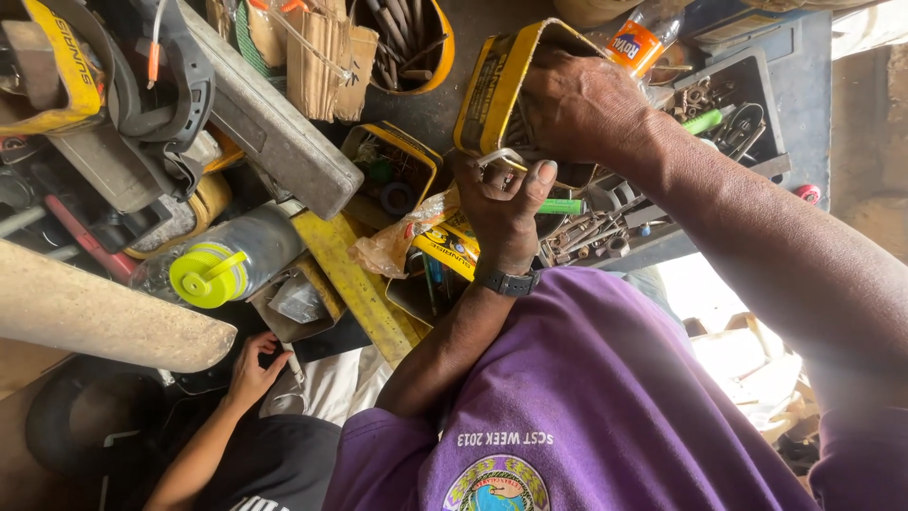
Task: The person sorts small metal hardware and tools from a yellow tin and a metal bowl on a cluttered workbench. They pick up items, inspect them, and place them into different containers, occasionally moving other items aside to access the contents.
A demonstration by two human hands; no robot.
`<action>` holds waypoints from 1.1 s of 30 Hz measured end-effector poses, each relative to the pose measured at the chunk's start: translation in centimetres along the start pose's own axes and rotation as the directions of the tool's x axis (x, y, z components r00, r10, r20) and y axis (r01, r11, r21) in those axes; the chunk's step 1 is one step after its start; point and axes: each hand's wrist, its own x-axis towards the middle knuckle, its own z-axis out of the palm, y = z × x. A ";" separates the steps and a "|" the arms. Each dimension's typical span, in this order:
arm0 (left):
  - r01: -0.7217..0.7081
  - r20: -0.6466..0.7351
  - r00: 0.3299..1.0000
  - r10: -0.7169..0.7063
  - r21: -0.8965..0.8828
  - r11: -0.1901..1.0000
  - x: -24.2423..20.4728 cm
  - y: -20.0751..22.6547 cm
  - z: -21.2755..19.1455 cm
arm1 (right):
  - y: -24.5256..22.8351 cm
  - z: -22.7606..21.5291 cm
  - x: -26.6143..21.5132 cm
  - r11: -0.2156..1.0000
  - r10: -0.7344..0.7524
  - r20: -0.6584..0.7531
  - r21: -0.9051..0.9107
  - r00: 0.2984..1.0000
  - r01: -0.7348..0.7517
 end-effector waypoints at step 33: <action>-0.208 0.104 0.976 0.191 0.195 0.958 1.1 3.1 -3.3 | -6.2 -4.9 -6.0 0.810 0.280 -0.442 0.585 0.852 0.037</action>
